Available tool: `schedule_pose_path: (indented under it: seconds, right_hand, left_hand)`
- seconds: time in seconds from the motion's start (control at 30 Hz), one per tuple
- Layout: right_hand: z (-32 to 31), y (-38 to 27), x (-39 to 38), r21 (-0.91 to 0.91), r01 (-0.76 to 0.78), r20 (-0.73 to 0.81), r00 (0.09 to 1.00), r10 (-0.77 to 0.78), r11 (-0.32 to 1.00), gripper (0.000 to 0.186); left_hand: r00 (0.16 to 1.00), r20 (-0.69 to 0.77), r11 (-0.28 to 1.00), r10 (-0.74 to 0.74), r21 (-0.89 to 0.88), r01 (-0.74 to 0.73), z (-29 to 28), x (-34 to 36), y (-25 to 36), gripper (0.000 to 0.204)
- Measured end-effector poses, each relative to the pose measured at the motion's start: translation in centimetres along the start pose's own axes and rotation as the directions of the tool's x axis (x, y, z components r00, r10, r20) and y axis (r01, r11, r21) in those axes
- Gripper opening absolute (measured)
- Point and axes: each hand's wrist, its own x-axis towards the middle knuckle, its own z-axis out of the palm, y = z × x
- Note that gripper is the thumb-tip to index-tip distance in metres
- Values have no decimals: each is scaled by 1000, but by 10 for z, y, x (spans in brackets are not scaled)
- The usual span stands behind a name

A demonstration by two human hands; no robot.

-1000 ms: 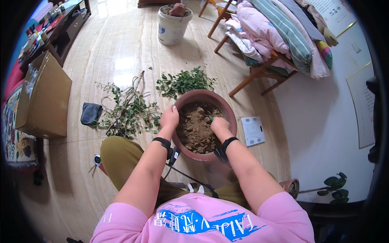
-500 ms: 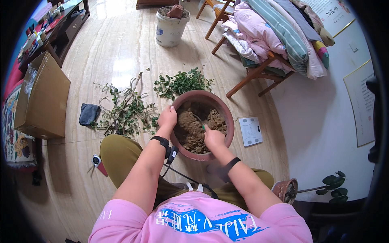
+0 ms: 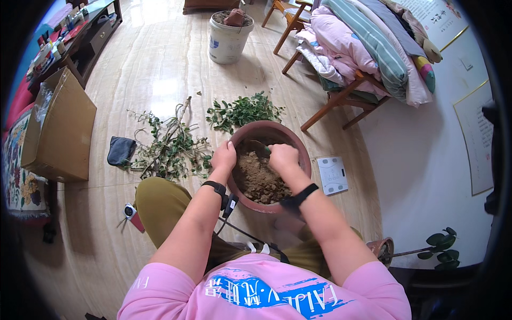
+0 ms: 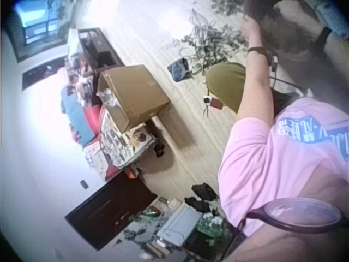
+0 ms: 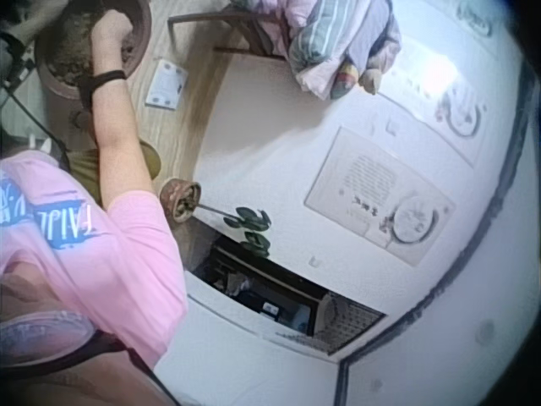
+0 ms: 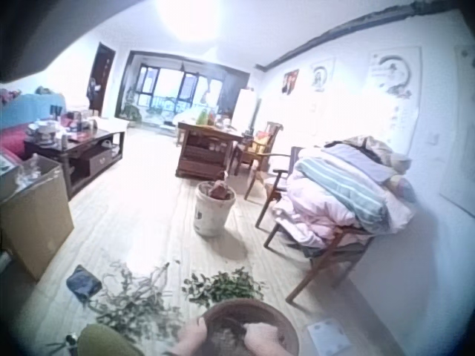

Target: The person sits on the floor and uses a small trowel to mix soil in a terracotta pot. They then insert a long black support rod into the soil and transfer a plant from a white bucket into the pot.

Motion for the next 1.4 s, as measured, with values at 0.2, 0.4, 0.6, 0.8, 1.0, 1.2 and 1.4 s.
schedule_pose_path:
  seconds: [0.2, 0.4, 0.6, 0.8, 1.0, 1.2, 1.4]
  right_hand:
    - [56, -1, -13, 69, 34, -18, 999, -32, 997, 22]
    - [9, 31, -69, -20, 139, -6, 990, -139, 990, 25]
    - [-60, 73, -78, 0, -104, -34, 994, 104, 995, 26]
    - [-68, 73, -38, -153, -256, 180, 942, 281, 955, 26]
    - [-27, 82, 0, -243, -231, 218, 933, 286, 942, 25]
    - [-2, 133, 31, -74, -187, 434, 878, 200, 980, 30]
    - [48, 116, 41, 9, -316, 363, 885, 291, 949, 36]
  left_hand:
    - [1000, -17, 1000, 18, -19, -18, 5, 5, -3, 42]
    - [999, -26, 1000, 20, 17, -19, 4, 0, -6, 42]
    - [999, -35, 999, 30, 23, -29, 6, 1, -6, 42]
    - [999, -38, 1000, 23, 3, -23, 5, 3, -5, 41]
    - [1000, -13, 999, 25, -28, -26, 3, 1, 0, 43]
    - [1000, -4, 999, 24, -41, -24, 4, 1, -3, 41]
    - [1000, 9, 999, 23, -34, -23, 5, 2, -2, 39]
